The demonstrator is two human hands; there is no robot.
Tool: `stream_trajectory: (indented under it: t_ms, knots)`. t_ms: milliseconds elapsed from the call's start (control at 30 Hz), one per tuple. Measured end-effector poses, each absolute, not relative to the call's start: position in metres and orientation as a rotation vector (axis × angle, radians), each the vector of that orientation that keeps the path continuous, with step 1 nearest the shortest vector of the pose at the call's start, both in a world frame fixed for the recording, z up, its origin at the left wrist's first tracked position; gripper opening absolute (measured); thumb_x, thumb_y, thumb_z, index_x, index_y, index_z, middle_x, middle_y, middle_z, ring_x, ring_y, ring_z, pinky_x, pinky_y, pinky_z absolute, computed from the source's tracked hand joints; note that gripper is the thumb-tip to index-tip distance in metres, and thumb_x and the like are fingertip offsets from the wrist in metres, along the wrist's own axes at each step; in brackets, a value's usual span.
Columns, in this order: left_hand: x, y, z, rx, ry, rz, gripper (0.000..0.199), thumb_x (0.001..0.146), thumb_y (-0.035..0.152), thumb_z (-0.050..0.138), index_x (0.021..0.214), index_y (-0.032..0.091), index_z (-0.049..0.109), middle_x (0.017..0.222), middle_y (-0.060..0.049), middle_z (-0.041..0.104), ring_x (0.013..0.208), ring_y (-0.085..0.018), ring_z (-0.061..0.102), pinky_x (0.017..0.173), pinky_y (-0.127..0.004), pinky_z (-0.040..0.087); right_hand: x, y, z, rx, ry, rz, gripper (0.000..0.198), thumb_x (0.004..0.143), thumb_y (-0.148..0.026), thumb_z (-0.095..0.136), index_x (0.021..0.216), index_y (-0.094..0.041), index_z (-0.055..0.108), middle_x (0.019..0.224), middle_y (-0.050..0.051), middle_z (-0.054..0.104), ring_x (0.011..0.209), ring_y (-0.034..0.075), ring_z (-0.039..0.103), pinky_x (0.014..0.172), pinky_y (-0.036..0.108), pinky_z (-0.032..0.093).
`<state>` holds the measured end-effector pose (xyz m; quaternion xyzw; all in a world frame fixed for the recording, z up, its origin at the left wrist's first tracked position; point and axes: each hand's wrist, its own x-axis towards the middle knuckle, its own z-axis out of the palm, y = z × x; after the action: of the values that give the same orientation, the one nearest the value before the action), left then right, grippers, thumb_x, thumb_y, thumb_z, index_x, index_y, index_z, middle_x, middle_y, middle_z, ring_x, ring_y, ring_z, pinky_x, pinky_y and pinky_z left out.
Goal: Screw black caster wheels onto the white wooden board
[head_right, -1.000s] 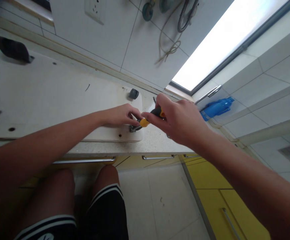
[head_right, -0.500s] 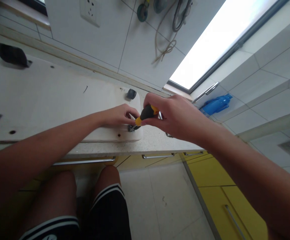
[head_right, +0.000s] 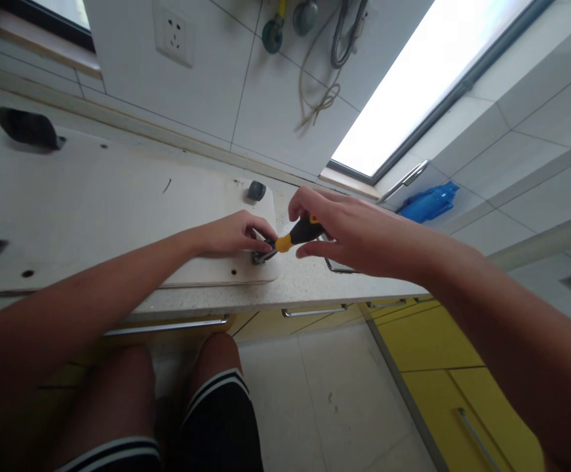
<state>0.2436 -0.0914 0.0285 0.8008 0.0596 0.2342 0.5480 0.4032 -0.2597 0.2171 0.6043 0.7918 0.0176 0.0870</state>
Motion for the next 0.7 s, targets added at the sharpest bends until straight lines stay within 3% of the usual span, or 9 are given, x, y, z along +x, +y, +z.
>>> stream_trajectory:
  t_ms: [133,300,433,533,600,700]
  knots:
    - [0.244,-0.090,0.027,1.905,0.129,0.552,0.031,0.090,0.036,0.088,0.118,0.021,0.087,0.114,-0.009,0.086,0.099,-0.021,0.077,0.092,-0.036,0.059,0.401,-0.261,0.215,1.955,2.224,0.414,0.051,0.108,-0.071,0.047,0.112,-0.022,0.064,0.083,0.008,0.072,0.067,0.021,0.057,0.066,0.035,0.034]
    - [0.244,-0.091,0.027,1.901,0.130,0.550,0.032,0.090,0.036,0.088,0.118,0.021,0.087,0.113,-0.010,0.086,0.097,-0.021,0.077,0.091,-0.036,0.060,0.399,-0.264,0.216,1.741,2.455,0.040,0.047,0.105,-0.069,0.057,0.126,-0.027,0.060,0.113,0.010,0.079,0.083,0.023,0.069,0.069,0.035,0.044]
    - [0.242,-0.092,0.030,1.901,0.122,0.555,0.030,0.089,0.035,0.088,0.115,0.020,0.088,0.110,-0.010,0.086,0.096,-0.021,0.076,0.092,-0.036,0.059,0.395,-0.267,0.212,1.871,2.313,0.393,0.051,0.110,-0.069,0.046,0.120,-0.023,0.063,0.091,0.008,0.077,0.068,0.021,0.061,0.064,0.034,0.036]
    - [0.242,-0.093,0.031,1.904,0.126,0.559,0.030,0.088,0.034,0.088,0.115,0.020,0.088,0.112,-0.010,0.085,0.095,-0.019,0.075,0.089,-0.034,0.059,0.393,-0.269,0.211,1.769,2.385,0.170,0.046,0.108,-0.064,0.057,0.135,-0.026,0.058,0.106,0.008,0.080,0.079,0.022,0.069,0.067,0.033,0.040]
    - [0.242,-0.093,0.030,1.901,0.121,0.555,0.030,0.089,0.032,0.087,0.116,0.019,0.088,0.112,-0.010,0.085,0.095,-0.019,0.075,0.088,-0.033,0.058,0.392,-0.269,0.211,1.694,2.449,0.092,0.040,0.109,-0.058,0.059,0.133,-0.027,0.058,0.115,0.008,0.080,0.086,0.022,0.072,0.070,0.033,0.041]
    - [0.242,-0.092,0.030,1.899,0.123,0.554,0.028,0.090,0.031,0.086,0.115,0.018,0.088,0.112,-0.010,0.085,0.097,-0.019,0.075,0.089,-0.033,0.058,0.390,-0.269,0.211,1.888,2.267,0.375,0.043,0.110,-0.063,0.052,0.122,-0.022,0.059,0.094,0.009,0.079,0.071,0.022,0.065,0.064,0.033,0.035]
